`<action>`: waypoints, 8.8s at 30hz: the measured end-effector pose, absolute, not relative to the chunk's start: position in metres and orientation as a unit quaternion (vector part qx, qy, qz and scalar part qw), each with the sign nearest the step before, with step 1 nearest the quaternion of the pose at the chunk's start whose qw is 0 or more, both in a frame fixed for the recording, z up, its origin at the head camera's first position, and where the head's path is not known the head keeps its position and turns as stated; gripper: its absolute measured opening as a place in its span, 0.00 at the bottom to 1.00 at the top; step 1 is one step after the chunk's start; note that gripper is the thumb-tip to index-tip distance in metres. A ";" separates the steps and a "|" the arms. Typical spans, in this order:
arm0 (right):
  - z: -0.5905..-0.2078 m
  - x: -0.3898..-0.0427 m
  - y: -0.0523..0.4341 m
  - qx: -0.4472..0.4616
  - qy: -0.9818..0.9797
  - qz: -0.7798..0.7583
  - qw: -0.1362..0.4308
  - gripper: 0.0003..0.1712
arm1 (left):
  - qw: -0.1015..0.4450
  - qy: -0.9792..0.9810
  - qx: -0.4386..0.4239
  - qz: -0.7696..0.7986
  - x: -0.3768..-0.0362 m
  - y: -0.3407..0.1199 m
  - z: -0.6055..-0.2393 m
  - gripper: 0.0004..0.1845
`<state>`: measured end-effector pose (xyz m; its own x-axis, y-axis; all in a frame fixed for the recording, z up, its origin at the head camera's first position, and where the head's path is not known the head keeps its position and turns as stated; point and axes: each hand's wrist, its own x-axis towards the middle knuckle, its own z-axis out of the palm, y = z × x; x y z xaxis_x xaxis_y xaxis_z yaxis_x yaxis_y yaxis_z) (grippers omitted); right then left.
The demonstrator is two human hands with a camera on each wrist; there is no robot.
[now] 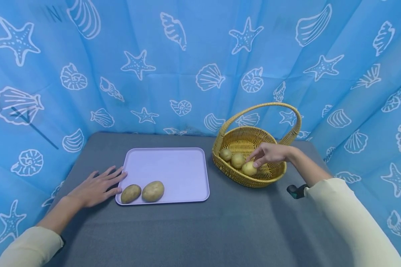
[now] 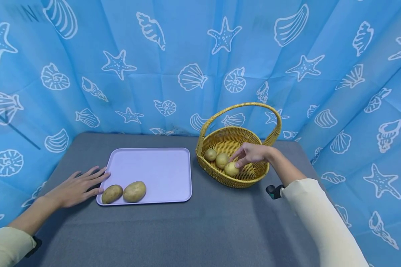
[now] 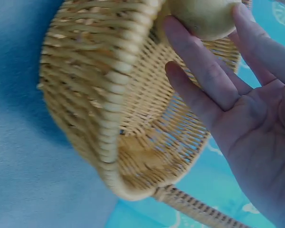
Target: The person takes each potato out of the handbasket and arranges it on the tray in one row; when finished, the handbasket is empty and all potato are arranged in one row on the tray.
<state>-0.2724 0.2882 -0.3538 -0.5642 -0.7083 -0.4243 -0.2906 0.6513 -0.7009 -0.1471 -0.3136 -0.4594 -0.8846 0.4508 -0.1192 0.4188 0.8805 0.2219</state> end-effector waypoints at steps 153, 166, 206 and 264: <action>-0.398 -0.302 0.263 -0.033 0.787 -0.437 0.433 0.36 | 0.076 0.967 0.233 0.069 -0.147 -0.313 -0.457 0.35; -0.397 -0.302 0.263 -0.090 0.805 -0.436 0.392 0.35 | 0.085 0.967 0.229 0.073 -0.147 -0.310 -0.455 0.36; -0.349 -0.246 0.190 -0.421 0.779 -0.313 0.343 0.31 | 0.075 0.965 0.236 0.081 -0.149 -0.313 -0.458 0.35; -0.366 -0.241 0.129 -0.366 0.793 -0.280 0.398 0.37 | 0.060 0.965 0.237 0.092 -0.149 -0.317 -0.462 0.34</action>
<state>-0.2411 0.1288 -0.3662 -0.4153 -0.8028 -0.4278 -0.3573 0.5765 -0.7349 -0.1493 -0.3167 -0.4625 -0.8803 0.4689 -0.0722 0.4470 0.8707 0.2054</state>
